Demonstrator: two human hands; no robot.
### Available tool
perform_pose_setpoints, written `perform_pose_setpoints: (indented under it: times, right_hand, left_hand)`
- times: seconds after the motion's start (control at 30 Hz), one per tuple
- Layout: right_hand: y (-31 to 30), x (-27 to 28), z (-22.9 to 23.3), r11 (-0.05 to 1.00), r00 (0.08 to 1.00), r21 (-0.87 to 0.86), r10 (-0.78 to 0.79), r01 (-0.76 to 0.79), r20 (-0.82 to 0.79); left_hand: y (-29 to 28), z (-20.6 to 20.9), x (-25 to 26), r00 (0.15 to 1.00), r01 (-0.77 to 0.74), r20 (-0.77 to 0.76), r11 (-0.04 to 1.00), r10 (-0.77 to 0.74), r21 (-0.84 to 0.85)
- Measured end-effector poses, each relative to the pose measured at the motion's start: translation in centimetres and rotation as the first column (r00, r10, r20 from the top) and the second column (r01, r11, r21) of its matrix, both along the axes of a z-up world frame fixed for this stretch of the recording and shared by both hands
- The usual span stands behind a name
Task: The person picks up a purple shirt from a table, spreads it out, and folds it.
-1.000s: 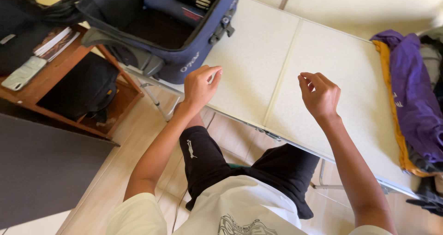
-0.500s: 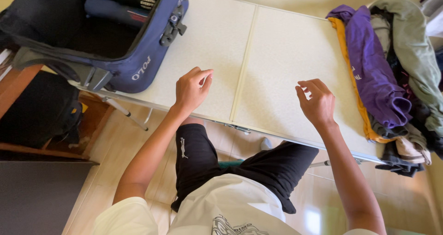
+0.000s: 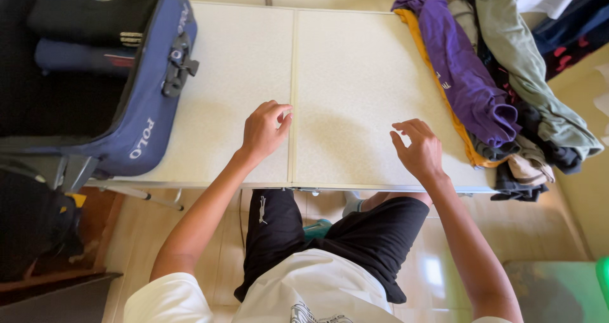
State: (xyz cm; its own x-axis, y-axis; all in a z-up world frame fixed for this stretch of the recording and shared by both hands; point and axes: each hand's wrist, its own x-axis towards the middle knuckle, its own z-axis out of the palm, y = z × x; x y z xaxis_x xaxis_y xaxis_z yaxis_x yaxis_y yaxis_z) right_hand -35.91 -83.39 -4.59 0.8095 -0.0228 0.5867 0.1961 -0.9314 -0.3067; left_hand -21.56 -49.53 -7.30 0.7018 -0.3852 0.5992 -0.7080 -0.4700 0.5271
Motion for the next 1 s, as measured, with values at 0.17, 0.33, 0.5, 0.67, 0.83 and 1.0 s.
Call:
perform_pose_setpoints:
  times: [0.17, 0.33, 0.5, 0.67, 0.83, 1.0]
  right_hand:
    - [-0.8, -0.5, -0.4, 0.997, 0.996, 0.019, -0.071, 0.072, -0.048]
    - [-1.7, -1.4, -0.2, 0.99, 0.987, 0.033, -0.137, 0.14, -0.085]
    - [-3.4, -3.0, 0.4, 0.981, 0.98, -0.042, -0.194, 0.192, -0.042]
    - [-6.5, -3.9, 1.5, 0.971, 0.977, -0.11, -0.211, 0.213, 0.029]
    - [-10.2, -2.4, 1.8, 0.954, 0.967, -0.158, -0.255, 0.256, 0.027]
    - [-14.6, 1.2, 1.2, 0.911, 0.955, -0.291, -0.292, 0.293, 0.048]
  left_hand:
    - [-2.5, -0.5, 2.4, 0.997, 0.068, 0.021, 0.998, -0.068, 0.02]
    - [-5.5, -0.5, 4.6, 0.99, 0.136, 0.036, 0.988, -0.139, 0.067]
    - [-8.9, 0.1, 6.1, 0.976, 0.205, 0.048, 0.971, -0.212, 0.121]
    - [-13.0, 0.6, 8.0, 0.953, 0.256, 0.126, 0.953, -0.277, 0.16]
    - [-19.2, 0.0, 11.2, 0.935, 0.273, 0.174, 0.94, -0.309, 0.205]
    - [-27.1, -0.5, 14.1, 0.915, 0.291, 0.181, 0.901, -0.36, 0.323]
